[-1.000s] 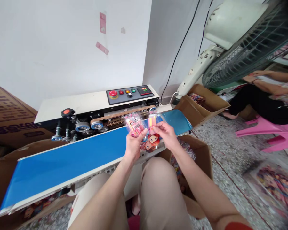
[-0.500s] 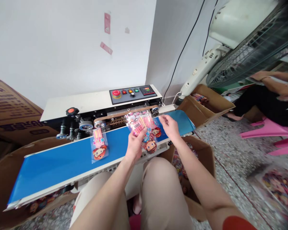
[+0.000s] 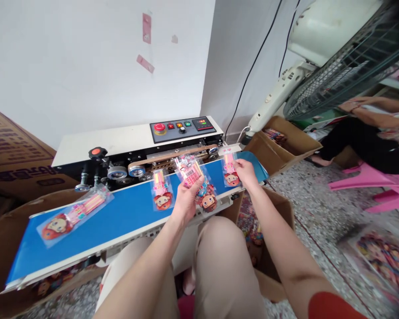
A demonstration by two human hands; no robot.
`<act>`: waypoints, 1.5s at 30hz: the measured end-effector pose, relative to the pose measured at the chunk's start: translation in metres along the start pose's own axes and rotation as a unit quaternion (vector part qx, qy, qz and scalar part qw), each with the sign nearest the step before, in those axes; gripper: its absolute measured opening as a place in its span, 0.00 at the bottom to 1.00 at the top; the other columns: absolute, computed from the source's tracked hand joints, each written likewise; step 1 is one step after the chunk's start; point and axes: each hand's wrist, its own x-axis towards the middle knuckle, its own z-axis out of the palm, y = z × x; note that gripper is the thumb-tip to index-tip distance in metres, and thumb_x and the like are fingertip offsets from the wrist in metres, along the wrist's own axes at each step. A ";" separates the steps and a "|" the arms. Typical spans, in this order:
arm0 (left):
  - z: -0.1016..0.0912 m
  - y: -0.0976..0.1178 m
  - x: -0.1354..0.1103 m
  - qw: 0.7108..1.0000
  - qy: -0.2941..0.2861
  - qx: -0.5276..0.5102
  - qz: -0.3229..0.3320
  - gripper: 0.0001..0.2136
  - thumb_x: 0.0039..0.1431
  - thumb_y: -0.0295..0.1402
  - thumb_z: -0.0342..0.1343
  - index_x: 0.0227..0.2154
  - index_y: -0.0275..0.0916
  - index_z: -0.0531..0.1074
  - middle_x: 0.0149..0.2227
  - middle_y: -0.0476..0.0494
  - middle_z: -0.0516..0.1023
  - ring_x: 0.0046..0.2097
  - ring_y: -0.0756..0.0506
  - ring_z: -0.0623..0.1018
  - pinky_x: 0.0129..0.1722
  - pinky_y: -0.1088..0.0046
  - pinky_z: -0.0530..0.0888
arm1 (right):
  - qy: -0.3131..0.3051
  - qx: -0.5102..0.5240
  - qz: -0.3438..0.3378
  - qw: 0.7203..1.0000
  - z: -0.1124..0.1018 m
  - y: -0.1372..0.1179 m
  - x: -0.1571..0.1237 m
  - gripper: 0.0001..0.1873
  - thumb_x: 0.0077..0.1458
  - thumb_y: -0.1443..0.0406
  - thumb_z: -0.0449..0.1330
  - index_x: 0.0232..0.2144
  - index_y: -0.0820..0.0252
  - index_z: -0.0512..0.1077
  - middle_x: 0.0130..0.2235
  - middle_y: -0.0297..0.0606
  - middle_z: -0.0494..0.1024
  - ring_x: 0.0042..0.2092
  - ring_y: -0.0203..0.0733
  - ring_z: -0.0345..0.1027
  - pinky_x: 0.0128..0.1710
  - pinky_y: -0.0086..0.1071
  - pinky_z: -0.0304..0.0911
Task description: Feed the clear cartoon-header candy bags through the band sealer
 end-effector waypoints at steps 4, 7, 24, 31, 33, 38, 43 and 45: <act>0.001 0.001 0.000 1.000 0.001 0.013 -0.002 0.18 0.34 0.36 0.73 0.30 0.34 0.76 0.28 0.45 0.79 0.27 0.49 0.75 0.30 0.71 0.74 | -0.094 -0.115 -0.033 0.988 0.011 -0.008 0.015 0.14 0.53 0.56 0.57 0.29 0.60 0.74 0.28 0.39 0.78 0.32 0.43 0.71 0.32 0.31 0.62; 0.000 0.001 0.001 1.000 0.008 0.021 0.014 0.18 0.34 0.36 0.73 0.30 0.34 0.77 0.29 0.45 0.79 0.27 0.50 0.75 0.31 0.71 0.74 | -0.032 -0.162 -0.061 0.984 0.017 -0.031 -0.006 0.14 0.53 0.56 0.58 0.37 0.59 0.75 0.31 0.41 0.79 0.36 0.46 0.72 0.37 0.34 0.63; 0.003 -0.004 -0.001 0.994 -0.081 0.055 0.051 0.20 0.45 0.38 0.68 0.41 0.34 0.76 0.38 0.39 0.81 0.37 0.43 0.80 0.41 0.66 0.74 | -0.085 0.192 -0.054 0.976 0.017 -0.068 -0.097 0.15 0.49 0.53 0.63 0.31 0.59 0.74 0.30 0.35 0.76 0.30 0.38 0.69 0.31 0.30 0.66; 0.001 -0.005 0.003 0.999 -0.032 0.019 0.027 0.21 0.38 0.37 0.71 0.37 0.33 0.76 0.33 0.41 0.81 0.31 0.46 0.78 0.34 0.69 0.75 | -0.002 0.224 -0.016 0.974 0.015 -0.048 -0.082 0.16 0.52 0.50 0.59 0.32 0.56 0.65 0.25 0.30 0.71 0.26 0.36 0.65 0.28 0.29 0.64; 0.001 -0.003 0.002 1.000 -0.009 0.013 0.008 0.22 0.37 0.38 0.72 0.36 0.33 0.76 0.30 0.42 0.81 0.28 0.48 0.77 0.30 0.72 0.75 | 0.038 0.216 -0.005 0.976 0.007 -0.034 -0.063 0.18 0.51 0.50 0.58 0.34 0.56 0.64 0.26 0.30 0.72 0.26 0.36 0.66 0.28 0.30 0.64; 0.001 0.000 0.001 1.000 0.007 0.017 -0.002 0.22 0.34 0.39 0.72 0.33 0.33 0.75 0.28 0.44 0.80 0.25 0.49 0.76 0.26 0.74 0.73 | 0.086 0.053 -0.007 0.995 -0.019 0.000 -0.015 0.15 0.51 0.52 0.56 0.32 0.57 0.66 0.25 0.34 0.74 0.27 0.39 0.67 0.27 0.30 0.62; 0.000 -0.002 0.001 0.999 -0.024 0.048 0.008 0.21 0.41 0.43 0.69 0.35 0.34 0.75 0.27 0.44 0.80 0.25 0.46 0.78 0.29 0.70 0.74 | 0.047 -0.074 -0.007 0.996 -0.013 0.003 0.006 0.08 0.51 0.58 0.55 0.29 0.57 0.67 0.23 0.34 0.74 0.26 0.39 0.67 0.27 0.29 0.58; -0.001 -0.002 0.001 0.997 -0.033 0.062 0.015 0.21 0.41 0.43 0.69 0.35 0.34 0.75 0.27 0.44 0.80 0.25 0.46 0.78 0.30 0.69 0.75 | 0.012 -0.093 -0.007 0.996 -0.002 -0.003 0.007 0.07 0.50 0.60 0.56 0.28 0.57 0.68 0.23 0.33 0.74 0.26 0.38 0.67 0.28 0.29 0.57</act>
